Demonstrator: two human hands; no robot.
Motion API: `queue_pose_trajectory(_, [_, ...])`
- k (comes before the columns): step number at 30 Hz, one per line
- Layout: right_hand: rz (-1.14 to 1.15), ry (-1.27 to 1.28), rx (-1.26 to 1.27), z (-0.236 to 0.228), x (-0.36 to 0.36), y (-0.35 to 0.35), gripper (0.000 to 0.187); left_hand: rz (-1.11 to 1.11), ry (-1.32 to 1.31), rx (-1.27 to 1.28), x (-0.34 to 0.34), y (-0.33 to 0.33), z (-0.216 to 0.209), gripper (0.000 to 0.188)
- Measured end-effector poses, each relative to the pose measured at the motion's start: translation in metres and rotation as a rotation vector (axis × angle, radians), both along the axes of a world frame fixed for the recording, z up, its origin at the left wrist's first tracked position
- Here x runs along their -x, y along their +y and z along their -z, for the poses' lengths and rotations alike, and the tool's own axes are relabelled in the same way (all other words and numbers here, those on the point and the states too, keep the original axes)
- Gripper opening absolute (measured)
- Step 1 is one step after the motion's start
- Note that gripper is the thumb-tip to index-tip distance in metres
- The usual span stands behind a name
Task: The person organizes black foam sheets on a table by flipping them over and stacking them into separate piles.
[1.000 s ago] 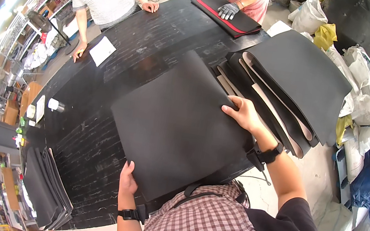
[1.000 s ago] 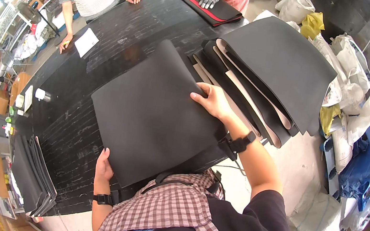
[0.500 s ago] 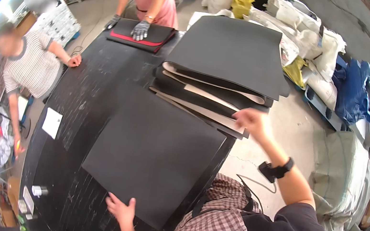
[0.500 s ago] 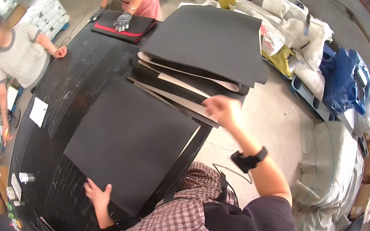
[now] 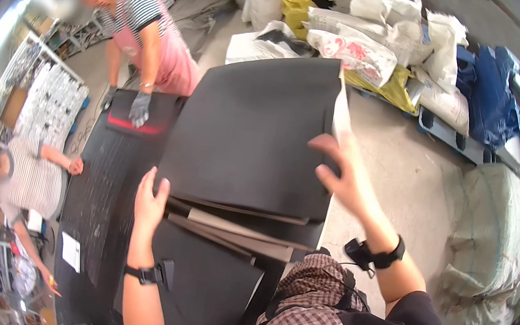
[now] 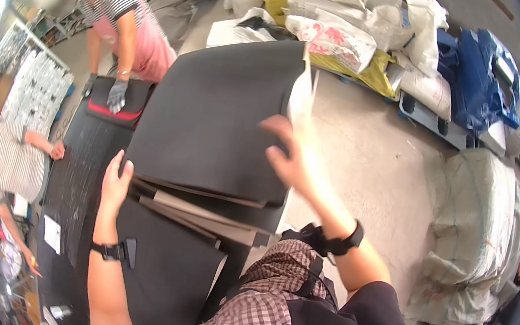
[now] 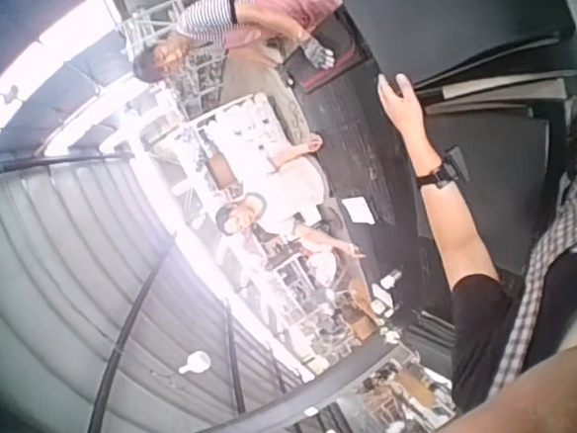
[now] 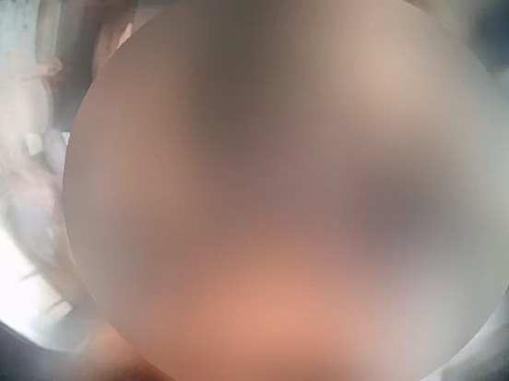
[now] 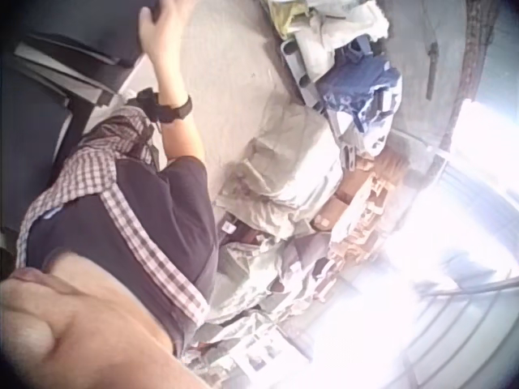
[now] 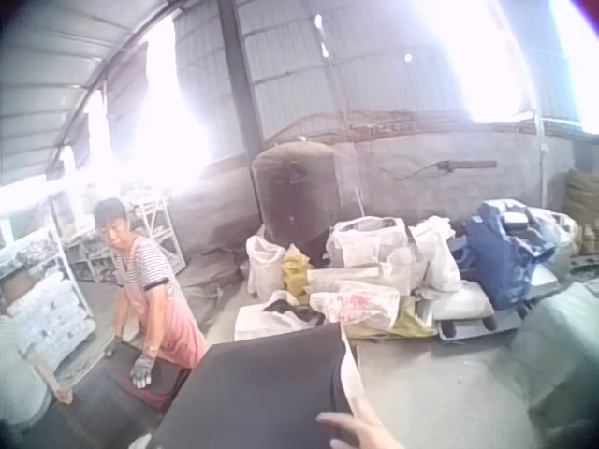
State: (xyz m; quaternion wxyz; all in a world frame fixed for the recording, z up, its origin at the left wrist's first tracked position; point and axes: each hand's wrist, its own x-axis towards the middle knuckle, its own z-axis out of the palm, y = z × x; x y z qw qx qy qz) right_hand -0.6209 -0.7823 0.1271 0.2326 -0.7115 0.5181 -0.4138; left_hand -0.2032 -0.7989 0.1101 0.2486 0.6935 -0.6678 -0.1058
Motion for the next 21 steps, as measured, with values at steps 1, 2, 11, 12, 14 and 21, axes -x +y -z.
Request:
queue_pose_trajectory(1, [-0.004,0.096,0.001,-0.01,-0.017,0.004,0.039,-0.051,0.096,-0.112,0.001,-0.031,0.003,0.056])
queue_pose_trajectory(2, [-0.13,0.115,0.085,-0.012,-0.025,0.0,0.035,-0.099,0.188,-0.225,0.005,-0.059,0.005,0.058])
queue_pose_trajectory(11, [-0.601,-0.459,-0.112,-0.026,-0.068,-0.019,0.032,-0.132,-0.07,-0.42,0.005,-0.125,0.018,0.069])
queue_pose_trajectory(12, [-0.465,-0.387,0.13,-0.024,-0.06,-0.025,0.03,-0.165,0.009,-0.449,0.0,-0.127,0.013,0.068])
queue_pose_trajectory(14, [-0.202,-0.237,0.358,-0.015,-0.021,-0.038,0.023,-0.194,0.164,-0.563,0.022,-0.135,-0.012,0.061])
queue_pose_trajectory(21, [0.216,-0.503,-0.551,0.094,0.072,-0.022,0.039,-0.243,0.768,-1.008,-0.011,-0.143,-0.012,0.051])
